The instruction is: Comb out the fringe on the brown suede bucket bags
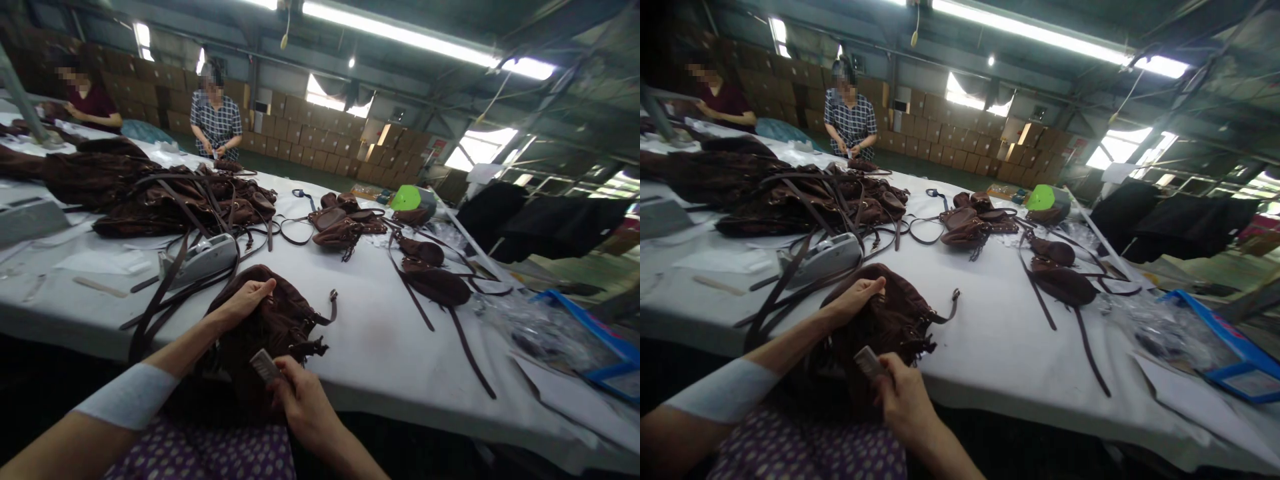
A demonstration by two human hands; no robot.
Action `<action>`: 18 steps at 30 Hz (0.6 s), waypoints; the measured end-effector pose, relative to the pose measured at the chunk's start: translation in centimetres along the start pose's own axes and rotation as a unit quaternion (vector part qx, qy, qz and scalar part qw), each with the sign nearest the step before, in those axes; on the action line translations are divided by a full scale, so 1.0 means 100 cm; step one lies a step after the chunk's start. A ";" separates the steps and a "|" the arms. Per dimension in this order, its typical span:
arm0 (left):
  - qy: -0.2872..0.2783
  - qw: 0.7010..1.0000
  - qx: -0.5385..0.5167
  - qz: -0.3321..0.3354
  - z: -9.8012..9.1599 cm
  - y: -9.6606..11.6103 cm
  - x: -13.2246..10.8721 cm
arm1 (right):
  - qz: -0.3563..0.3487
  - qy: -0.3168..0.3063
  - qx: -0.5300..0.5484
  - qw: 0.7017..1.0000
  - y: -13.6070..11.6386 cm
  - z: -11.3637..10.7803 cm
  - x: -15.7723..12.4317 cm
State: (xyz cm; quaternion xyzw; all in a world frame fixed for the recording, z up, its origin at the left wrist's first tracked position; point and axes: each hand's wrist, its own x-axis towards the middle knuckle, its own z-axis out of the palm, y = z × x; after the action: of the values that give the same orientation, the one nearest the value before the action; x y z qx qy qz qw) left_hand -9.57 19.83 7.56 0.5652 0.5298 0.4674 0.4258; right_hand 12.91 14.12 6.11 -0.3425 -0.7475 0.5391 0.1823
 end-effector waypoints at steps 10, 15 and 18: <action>-0.053 0.974 0.214 0.061 -0.032 0.053 -0.024 | 0.030 0.149 -0.093 0.984 0.039 -0.036 0.046; 0.114 0.885 0.451 -0.018 -0.016 0.015 0.026 | 0.006 0.095 -0.011 0.995 0.025 -0.030 0.040; 0.118 0.900 0.413 -0.082 -0.026 -0.012 0.032 | -0.006 0.085 -0.004 0.996 0.028 -0.023 0.040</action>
State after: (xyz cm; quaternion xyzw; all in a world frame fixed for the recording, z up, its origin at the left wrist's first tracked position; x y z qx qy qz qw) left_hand -12.36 23.10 7.15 0.5855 0.7660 0.2339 0.1255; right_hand 12.45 19.07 3.89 -0.3833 -0.7333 0.5043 0.2471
